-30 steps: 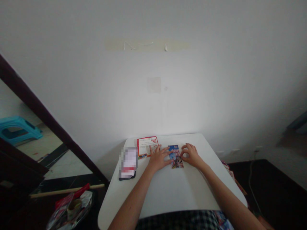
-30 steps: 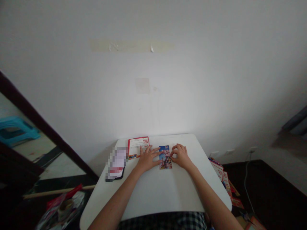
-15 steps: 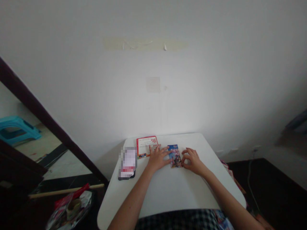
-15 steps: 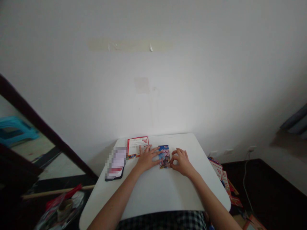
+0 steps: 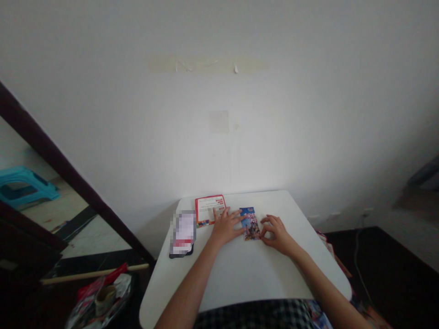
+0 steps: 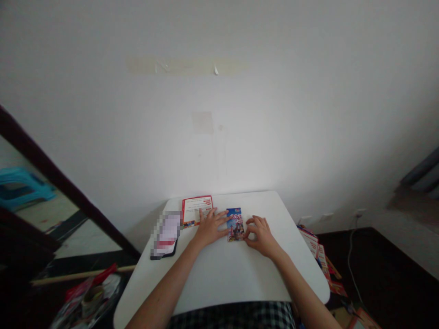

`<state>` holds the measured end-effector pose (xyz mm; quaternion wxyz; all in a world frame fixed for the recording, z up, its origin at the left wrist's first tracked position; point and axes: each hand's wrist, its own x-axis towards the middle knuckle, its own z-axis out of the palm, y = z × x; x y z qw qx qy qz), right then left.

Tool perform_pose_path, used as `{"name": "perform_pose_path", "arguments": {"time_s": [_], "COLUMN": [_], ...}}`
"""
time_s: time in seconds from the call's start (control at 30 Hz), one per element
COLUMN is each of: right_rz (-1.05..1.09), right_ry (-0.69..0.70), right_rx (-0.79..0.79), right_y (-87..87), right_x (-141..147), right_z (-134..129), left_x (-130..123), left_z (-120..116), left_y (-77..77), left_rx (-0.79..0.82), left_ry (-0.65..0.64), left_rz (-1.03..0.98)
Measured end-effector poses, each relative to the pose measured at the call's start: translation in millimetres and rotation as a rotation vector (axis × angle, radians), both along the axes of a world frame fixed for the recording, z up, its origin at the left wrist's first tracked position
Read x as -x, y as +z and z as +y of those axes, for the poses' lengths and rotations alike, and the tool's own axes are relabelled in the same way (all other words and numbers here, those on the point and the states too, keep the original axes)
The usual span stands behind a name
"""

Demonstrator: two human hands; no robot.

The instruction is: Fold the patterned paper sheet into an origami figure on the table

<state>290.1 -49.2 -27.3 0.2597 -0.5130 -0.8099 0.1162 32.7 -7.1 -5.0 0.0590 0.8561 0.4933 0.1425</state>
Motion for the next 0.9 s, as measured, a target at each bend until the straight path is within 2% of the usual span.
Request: {"name": "perform_pose_path", "arguments": {"time_s": [0.13,0.33,0.67,0.9], "right_rz": [0.067,0.198,0.056,0.009], "right_ry": [0.014,-0.050,-0.037,-0.072], "right_rx": [-0.019,-0.075,-0.126,-0.134], "right_y": [-6.3,-13.6,-8.2,-8.8], "right_x": [-5.1,-11.3,5.4,7.9], "right_z": [3.8,13.0,12.1,28.8], "left_x": [0.0,0.2,-0.5,0.8], "left_z": [-1.0,-2.2,-1.6,0.3], "left_y": [0.7,2.0,1.4,-1.8], "left_rx": [-0.016,-0.014,-0.029,-0.033], "left_ry": [-0.003,-0.009,0.004,-0.010], "left_rz": [0.011,0.018,0.053,0.024]}}
